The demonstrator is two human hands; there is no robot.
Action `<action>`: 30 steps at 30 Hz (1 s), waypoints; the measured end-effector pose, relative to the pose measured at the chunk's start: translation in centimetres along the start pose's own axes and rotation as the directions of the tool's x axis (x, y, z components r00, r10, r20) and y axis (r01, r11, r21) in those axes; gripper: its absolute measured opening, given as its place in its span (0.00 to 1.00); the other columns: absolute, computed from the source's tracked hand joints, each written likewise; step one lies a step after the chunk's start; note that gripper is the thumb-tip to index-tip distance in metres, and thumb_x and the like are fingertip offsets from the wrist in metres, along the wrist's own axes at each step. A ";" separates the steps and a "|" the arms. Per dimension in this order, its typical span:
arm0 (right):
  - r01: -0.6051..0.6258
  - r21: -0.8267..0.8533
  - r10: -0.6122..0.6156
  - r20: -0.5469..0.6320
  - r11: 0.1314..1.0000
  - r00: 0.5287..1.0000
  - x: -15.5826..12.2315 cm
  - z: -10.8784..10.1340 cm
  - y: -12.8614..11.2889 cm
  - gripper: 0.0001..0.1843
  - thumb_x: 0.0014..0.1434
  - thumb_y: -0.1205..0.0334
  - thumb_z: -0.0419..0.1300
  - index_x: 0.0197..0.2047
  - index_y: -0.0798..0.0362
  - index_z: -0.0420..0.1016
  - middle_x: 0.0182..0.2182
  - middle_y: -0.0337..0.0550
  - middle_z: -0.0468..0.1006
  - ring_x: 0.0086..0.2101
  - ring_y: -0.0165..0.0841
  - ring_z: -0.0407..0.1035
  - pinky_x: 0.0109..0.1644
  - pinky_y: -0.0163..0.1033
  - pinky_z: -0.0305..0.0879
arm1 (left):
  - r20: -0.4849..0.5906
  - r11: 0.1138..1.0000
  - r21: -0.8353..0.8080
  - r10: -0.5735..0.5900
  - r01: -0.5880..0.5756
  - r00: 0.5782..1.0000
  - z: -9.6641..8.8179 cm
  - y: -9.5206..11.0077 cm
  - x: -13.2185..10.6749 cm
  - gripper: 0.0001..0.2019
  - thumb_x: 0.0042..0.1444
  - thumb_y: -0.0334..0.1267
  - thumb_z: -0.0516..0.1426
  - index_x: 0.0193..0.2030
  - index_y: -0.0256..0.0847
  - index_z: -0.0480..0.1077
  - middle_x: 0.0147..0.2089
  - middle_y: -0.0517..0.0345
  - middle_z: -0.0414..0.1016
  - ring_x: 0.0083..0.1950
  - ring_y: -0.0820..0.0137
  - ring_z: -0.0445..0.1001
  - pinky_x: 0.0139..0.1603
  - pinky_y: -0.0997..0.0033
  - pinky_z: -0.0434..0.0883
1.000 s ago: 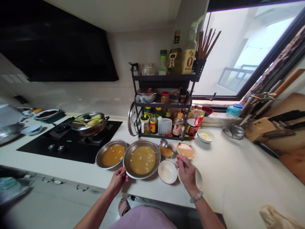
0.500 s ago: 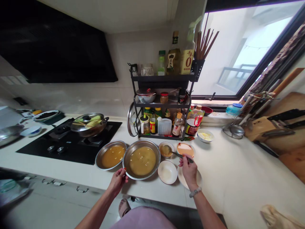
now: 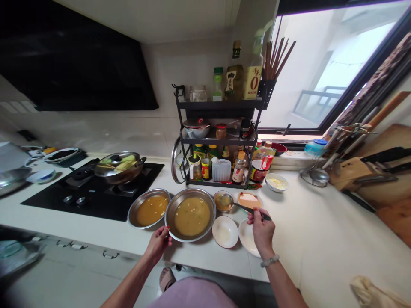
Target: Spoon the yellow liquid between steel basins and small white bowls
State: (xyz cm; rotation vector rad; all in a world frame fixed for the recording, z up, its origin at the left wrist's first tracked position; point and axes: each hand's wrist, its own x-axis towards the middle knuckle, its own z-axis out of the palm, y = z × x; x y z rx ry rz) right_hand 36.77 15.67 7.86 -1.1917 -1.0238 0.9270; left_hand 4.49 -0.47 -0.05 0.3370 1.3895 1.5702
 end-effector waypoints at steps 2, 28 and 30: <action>0.005 0.011 -0.005 -0.002 1.000 1.000 0.0 0.0 -0.3 0.23 0.49 0.43 0.65 0.35 0.56 0.71 0.17 0.37 0.74 0.16 0.31 0.66 0.20 0.37 0.67 | -0.003 1.000 0.000 -0.001 0.001 1.000 0.0 0.0 0.0 0.24 0.35 0.55 0.67 0.25 0.39 0.64 0.15 0.66 0.67 0.15 0.78 0.63 0.18 0.78 0.62; 0.600 0.029 -0.538 0.477 0.800 0.695 -4.2 0.9 -0.9 0.11 0.62 0.66 0.54 0.45 0.49 0.75 0.36 0.44 0.78 0.28 0.31 0.73 0.29 0.36 0.73 | -0.005 1.000 0.005 -0.011 0.011 1.000 -0.2 -0.3 0.3 0.24 0.35 0.55 0.67 0.25 0.39 0.63 0.15 0.66 0.67 0.16 0.78 0.63 0.18 0.78 0.61; 0.561 -0.053 -0.489 0.425 0.826 0.762 -3.3 0.6 -0.6 0.10 0.62 0.63 0.53 0.43 0.50 0.74 0.34 0.43 0.77 0.24 0.29 0.71 0.29 0.37 0.72 | -0.002 1.000 0.011 -0.010 0.010 1.000 -0.2 -0.3 0.3 0.24 0.35 0.55 0.67 0.25 0.39 0.63 0.15 0.66 0.67 0.15 0.78 0.63 0.19 0.79 0.61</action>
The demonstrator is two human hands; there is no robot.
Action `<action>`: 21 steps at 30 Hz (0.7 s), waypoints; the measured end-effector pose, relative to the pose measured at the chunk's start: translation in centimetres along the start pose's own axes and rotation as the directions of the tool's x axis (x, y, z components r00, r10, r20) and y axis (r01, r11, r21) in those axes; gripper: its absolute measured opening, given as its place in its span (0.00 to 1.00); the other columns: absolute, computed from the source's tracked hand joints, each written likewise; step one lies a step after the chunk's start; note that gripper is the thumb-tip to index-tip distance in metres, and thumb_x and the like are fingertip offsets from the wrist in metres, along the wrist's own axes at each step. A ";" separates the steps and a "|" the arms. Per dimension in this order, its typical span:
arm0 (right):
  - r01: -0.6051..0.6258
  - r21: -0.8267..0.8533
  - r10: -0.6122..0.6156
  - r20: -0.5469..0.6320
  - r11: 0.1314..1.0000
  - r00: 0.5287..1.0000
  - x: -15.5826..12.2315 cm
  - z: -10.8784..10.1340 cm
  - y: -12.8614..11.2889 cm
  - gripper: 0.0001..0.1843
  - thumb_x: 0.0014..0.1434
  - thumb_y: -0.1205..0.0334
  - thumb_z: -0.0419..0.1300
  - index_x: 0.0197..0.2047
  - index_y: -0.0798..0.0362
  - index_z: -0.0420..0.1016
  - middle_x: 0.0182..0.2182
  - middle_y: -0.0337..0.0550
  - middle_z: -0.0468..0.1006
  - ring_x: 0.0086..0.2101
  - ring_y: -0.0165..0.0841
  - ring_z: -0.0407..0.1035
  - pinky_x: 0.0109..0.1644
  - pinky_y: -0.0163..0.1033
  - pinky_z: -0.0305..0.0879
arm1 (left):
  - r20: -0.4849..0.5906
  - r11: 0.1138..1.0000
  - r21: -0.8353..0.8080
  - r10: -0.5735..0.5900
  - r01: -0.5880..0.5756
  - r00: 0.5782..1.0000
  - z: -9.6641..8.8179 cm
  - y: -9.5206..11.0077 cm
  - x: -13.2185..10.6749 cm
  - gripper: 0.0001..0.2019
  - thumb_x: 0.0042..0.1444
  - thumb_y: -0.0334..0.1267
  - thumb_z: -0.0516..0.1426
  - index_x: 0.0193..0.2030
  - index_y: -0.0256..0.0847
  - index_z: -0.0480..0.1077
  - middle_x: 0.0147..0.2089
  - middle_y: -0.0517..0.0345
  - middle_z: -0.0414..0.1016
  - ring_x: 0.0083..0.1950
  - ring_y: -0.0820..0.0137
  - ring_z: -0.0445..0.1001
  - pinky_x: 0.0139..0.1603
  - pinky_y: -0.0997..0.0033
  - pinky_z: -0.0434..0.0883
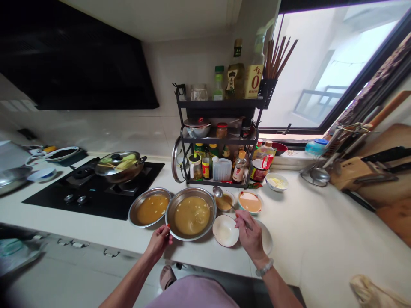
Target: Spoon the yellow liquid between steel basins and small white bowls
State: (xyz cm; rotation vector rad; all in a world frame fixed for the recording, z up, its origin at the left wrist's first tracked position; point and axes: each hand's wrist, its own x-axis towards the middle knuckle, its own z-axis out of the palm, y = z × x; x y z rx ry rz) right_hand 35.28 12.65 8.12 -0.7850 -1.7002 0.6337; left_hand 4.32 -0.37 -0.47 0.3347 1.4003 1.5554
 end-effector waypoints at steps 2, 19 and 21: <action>-0.081 -0.057 0.079 -0.023 0.995 0.997 0.2 -0.4 1.0 0.11 0.62 0.58 0.53 0.41 0.52 0.74 0.31 0.43 0.77 0.22 0.29 0.70 0.29 0.37 0.71 | 0.001 1.000 0.006 0.001 -0.001 1.000 0.1 0.0 -0.1 0.24 0.35 0.55 0.66 0.25 0.39 0.63 0.15 0.66 0.67 0.15 0.79 0.62 0.19 0.79 0.61; -0.515 0.278 0.582 -0.289 0.811 0.760 1.3 -0.3 2.0 0.23 0.48 0.43 0.64 0.35 0.55 0.70 0.18 0.38 0.74 0.15 0.32 0.66 0.20 0.37 0.66 | -0.009 1.000 0.006 0.006 -0.006 1.000 0.4 0.4 -0.4 0.24 0.35 0.56 0.66 0.24 0.39 0.63 0.15 0.65 0.67 0.15 0.78 0.62 0.18 0.78 0.61; -0.510 0.293 0.585 -0.304 0.809 0.752 1.4 -0.4 2.1 0.23 0.47 0.43 0.64 0.35 0.55 0.70 0.18 0.37 0.74 0.15 0.31 0.66 0.20 0.37 0.66 | -0.007 1.000 0.009 0.009 -0.009 1.000 0.4 0.5 -0.4 0.24 0.35 0.56 0.66 0.24 0.39 0.63 0.15 0.65 0.67 0.15 0.78 0.62 0.18 0.78 0.60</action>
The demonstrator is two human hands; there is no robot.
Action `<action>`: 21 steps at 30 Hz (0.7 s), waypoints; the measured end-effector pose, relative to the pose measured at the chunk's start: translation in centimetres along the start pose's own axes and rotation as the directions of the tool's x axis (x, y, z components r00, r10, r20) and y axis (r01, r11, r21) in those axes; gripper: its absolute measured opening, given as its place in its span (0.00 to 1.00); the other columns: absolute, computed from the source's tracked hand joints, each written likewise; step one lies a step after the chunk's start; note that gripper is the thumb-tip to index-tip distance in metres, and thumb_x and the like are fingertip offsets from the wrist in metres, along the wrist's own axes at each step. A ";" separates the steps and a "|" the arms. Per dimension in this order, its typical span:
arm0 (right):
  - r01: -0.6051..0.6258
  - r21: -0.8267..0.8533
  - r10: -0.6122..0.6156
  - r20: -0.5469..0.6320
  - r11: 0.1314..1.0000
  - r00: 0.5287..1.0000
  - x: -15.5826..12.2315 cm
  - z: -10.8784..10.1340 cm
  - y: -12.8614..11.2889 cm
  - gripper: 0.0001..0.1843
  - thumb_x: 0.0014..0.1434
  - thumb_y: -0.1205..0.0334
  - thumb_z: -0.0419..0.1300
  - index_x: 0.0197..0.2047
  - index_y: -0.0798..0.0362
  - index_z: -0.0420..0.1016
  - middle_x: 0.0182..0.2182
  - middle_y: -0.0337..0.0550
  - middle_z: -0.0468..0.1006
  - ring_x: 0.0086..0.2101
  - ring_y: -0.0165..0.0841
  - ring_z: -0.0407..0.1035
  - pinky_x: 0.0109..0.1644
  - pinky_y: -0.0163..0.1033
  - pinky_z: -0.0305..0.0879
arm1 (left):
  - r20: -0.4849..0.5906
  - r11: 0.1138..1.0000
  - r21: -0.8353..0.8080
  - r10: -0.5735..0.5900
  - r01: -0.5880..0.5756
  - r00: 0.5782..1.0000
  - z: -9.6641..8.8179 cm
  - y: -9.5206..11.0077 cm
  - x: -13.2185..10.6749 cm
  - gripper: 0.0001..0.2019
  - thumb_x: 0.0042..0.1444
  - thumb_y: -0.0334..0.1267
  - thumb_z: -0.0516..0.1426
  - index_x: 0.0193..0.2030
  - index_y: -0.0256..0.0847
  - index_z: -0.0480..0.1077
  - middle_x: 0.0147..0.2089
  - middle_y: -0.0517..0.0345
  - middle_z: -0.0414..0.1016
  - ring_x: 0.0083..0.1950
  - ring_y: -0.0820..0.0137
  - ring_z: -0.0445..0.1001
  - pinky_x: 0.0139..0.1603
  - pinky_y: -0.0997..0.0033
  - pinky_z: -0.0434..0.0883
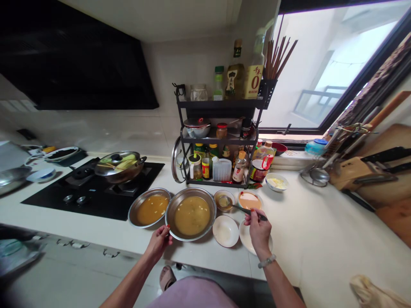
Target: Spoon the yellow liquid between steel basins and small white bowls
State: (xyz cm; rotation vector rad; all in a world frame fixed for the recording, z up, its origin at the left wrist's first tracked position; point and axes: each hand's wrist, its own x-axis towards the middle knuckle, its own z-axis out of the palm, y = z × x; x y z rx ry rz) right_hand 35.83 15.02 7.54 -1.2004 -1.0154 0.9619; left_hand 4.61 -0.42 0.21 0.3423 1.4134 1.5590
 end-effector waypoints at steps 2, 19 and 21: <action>0.000 0.011 0.000 -0.007 1.000 1.000 0.1 -0.1 0.0 0.23 0.47 0.43 0.65 0.35 0.55 0.70 0.17 0.37 0.74 0.15 0.31 0.66 0.19 0.36 0.66 | 0.004 1.000 0.010 0.002 -0.002 1.000 0.0 0.0 0.0 0.24 0.35 0.56 0.66 0.24 0.39 0.63 0.15 0.65 0.67 0.15 0.78 0.63 0.18 0.78 0.59; 0.037 0.062 -0.042 0.083 0.997 0.996 -1.7 0.7 -2.9 0.20 0.52 0.46 0.64 0.35 0.55 0.70 0.19 0.40 0.75 0.16 0.30 0.66 0.19 0.35 0.66 | 0.006 1.000 -0.027 0.006 -0.006 1.000 -0.4 -0.3 0.3 0.24 0.35 0.55 0.67 0.25 0.38 0.64 0.16 0.66 0.67 0.16 0.78 0.63 0.18 0.79 0.62; 0.073 0.049 -0.080 0.151 0.996 0.985 -2.3 1.1 -3.0 0.19 0.54 0.46 0.62 0.36 0.55 0.70 0.19 0.39 0.75 0.16 0.30 0.66 0.19 0.36 0.66 | 0.020 1.000 -0.025 0.007 -0.007 1.000 -0.4 -0.4 0.3 0.23 0.36 0.55 0.67 0.25 0.38 0.64 0.16 0.66 0.67 0.16 0.79 0.63 0.18 0.79 0.61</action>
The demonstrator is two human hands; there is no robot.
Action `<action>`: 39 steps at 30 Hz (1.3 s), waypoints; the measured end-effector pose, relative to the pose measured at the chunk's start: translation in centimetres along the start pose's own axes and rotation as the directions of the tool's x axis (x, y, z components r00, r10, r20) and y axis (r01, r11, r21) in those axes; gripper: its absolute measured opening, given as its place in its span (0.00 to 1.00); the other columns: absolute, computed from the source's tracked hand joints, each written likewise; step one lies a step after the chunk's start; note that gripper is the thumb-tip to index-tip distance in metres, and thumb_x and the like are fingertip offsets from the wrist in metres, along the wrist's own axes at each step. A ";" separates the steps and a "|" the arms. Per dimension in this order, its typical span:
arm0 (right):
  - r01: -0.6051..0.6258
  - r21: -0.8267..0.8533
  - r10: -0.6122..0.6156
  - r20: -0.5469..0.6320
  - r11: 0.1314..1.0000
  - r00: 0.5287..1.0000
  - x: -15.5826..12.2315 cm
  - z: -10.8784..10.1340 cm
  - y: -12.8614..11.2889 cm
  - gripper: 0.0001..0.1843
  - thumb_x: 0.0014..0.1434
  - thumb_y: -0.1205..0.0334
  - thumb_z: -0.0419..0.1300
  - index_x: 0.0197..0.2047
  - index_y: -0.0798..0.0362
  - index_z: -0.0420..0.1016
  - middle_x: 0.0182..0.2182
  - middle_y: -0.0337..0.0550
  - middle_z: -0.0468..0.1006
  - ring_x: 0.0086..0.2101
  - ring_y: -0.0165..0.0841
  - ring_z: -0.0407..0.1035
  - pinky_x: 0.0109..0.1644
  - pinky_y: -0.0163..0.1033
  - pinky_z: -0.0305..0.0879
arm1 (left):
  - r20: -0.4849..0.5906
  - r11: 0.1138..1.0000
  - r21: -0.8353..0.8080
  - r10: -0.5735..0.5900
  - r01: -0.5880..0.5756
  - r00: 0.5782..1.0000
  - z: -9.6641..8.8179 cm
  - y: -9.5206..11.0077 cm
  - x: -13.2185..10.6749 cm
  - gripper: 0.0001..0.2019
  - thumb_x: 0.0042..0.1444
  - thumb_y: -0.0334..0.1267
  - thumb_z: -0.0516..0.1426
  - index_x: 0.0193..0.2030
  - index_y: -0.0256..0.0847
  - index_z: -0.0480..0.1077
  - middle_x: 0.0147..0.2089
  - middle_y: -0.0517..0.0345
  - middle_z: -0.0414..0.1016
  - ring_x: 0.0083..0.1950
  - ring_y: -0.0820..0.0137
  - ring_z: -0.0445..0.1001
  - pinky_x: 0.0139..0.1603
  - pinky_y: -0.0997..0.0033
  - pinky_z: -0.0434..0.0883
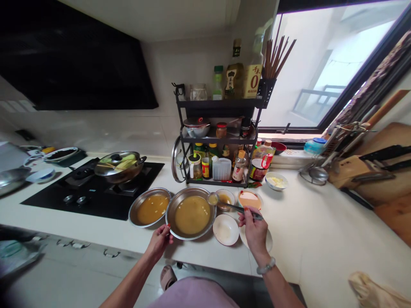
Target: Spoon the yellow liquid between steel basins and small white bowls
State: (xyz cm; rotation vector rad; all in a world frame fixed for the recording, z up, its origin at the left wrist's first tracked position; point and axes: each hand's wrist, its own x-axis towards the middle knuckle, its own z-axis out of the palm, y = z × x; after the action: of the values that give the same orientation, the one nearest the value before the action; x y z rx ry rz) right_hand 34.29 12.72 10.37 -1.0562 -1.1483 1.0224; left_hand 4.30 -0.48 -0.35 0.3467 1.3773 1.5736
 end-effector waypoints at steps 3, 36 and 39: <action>0.127 -0.061 -0.119 0.119 0.990 0.986 -1.0 0.4 0.4 0.16 0.57 0.49 0.60 0.38 0.54 0.72 0.19 0.38 0.74 0.16 0.30 0.67 0.20 0.35 0.68 | 0.008 1.000 0.005 0.003 -0.003 1.000 0.1 0.1 -0.1 0.23 0.37 0.55 0.67 0.25 0.39 0.64 0.15 0.65 0.67 0.15 0.78 0.63 0.18 0.78 0.61; -0.040 -0.052 0.034 -0.115 0.998 0.993 1.2 -1.7 4.3 0.23 0.49 0.41 0.63 0.34 0.54 0.70 0.16 0.38 0.74 0.16 0.33 0.68 0.21 0.38 0.67 | -0.009 1.000 0.015 -0.002 0.003 1.000 0.4 0.4 -0.2 0.25 0.33 0.56 0.67 0.24 0.39 0.63 0.15 0.65 0.67 0.15 0.78 0.63 0.18 0.79 0.61; -0.052 -0.033 0.048 -0.130 0.998 0.990 1.4 -2.2 4.1 0.23 0.49 0.43 0.64 0.35 0.55 0.70 0.18 0.38 0.75 0.16 0.32 0.68 0.20 0.37 0.67 | -0.003 1.000 0.019 -0.006 0.006 1.000 0.5 0.5 -0.3 0.25 0.33 0.56 0.67 0.24 0.39 0.63 0.15 0.65 0.67 0.15 0.78 0.63 0.18 0.79 0.61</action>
State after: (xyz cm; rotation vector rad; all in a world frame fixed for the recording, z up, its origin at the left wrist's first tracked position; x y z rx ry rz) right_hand 36.28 14.68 6.39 -1.1683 -1.0430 0.9607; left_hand 4.56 -0.38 0.31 0.3515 1.3949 1.5583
